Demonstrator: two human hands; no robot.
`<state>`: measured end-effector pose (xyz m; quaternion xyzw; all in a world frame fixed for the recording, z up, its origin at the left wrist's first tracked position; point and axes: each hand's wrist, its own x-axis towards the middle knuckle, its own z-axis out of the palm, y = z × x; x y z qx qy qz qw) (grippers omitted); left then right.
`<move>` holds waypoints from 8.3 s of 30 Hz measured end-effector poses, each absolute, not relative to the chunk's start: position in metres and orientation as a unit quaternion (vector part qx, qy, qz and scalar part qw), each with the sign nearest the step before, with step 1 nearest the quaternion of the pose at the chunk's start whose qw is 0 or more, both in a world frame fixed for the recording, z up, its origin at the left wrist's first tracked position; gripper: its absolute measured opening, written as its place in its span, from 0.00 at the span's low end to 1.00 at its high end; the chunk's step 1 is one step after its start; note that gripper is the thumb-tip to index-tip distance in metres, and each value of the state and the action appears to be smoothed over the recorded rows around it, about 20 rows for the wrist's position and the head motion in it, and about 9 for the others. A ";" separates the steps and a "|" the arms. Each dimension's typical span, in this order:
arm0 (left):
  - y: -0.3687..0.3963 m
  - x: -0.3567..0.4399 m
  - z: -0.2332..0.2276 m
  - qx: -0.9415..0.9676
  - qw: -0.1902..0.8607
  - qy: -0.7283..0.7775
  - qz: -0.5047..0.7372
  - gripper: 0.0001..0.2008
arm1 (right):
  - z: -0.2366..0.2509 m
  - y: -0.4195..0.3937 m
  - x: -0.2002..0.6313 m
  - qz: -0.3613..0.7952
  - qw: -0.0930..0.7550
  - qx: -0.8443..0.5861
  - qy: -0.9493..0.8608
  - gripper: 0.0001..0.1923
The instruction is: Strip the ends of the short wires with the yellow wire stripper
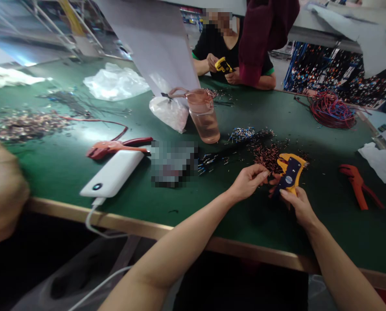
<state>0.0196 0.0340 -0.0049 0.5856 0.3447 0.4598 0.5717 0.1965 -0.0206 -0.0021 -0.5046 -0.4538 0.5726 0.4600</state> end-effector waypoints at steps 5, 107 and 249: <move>0.028 0.021 0.001 0.580 0.591 0.328 0.455 0.15 | -0.004 -0.024 0.192 0.518 0.452 -0.526 -0.501 0.19; 0.059 0.020 -0.025 0.478 0.608 0.411 0.482 0.19 | 0.000 -0.015 0.195 0.577 0.551 -0.457 -0.392 0.17; 0.056 0.065 0.012 0.839 0.137 0.452 0.269 0.15 | -0.018 0.014 0.258 0.074 0.730 -0.606 -0.307 0.19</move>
